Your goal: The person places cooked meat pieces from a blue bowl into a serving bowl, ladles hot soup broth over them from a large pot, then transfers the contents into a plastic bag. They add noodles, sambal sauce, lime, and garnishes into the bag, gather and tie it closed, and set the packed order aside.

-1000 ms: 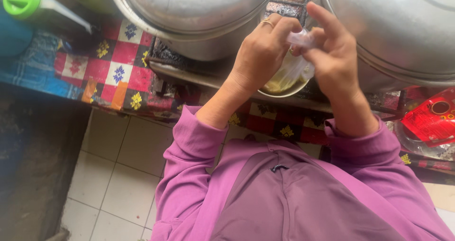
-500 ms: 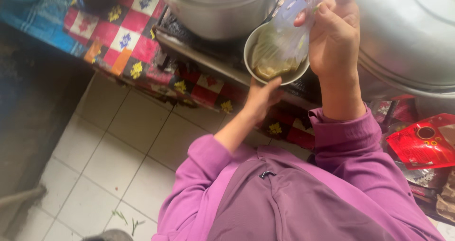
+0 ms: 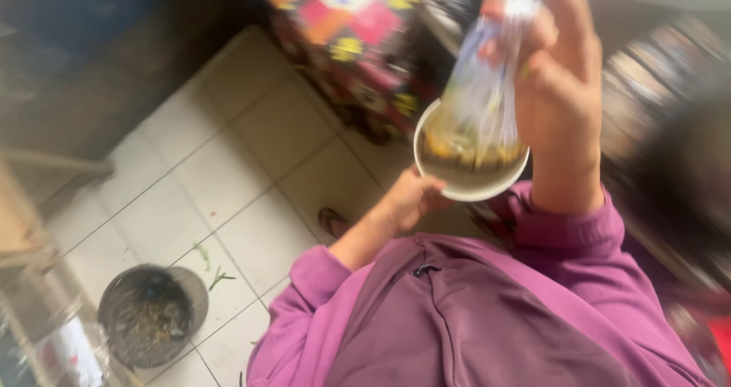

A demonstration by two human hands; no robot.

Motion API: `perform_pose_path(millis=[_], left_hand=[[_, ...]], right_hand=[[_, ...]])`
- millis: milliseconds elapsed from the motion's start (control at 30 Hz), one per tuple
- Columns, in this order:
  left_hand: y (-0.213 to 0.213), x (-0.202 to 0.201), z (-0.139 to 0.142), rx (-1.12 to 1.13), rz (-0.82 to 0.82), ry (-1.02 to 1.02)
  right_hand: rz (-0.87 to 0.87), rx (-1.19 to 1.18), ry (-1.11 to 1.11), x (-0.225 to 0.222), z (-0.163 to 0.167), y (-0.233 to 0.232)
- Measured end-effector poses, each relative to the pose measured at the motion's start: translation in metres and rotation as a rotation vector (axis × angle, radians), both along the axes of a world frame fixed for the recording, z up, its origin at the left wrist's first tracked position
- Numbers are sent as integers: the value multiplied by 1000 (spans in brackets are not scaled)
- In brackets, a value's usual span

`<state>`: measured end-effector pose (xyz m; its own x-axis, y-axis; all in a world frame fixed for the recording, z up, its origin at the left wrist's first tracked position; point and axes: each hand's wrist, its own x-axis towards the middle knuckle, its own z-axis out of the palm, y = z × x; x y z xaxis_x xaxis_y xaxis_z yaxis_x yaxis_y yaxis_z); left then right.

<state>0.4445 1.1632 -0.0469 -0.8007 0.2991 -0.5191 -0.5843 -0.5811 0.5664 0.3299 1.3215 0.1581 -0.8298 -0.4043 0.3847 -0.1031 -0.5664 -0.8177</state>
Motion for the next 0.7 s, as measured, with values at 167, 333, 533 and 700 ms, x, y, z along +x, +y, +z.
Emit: perform_pose_path(millis=[167, 333, 533, 700], left_hand=[[-147, 32, -31, 18, 153, -49], [-284, 38, -41, 15, 373, -132], [-416, 19, -20, 75, 612, 61], [-524, -17, -25, 69, 703, 12]], right_hand=[[213, 29, -38, 1, -28, -171], [401, 34, -43, -7, -28, -335], [481, 49, -20, -36, -7, -470], [527, 126, -20, -79, -15, -589]])
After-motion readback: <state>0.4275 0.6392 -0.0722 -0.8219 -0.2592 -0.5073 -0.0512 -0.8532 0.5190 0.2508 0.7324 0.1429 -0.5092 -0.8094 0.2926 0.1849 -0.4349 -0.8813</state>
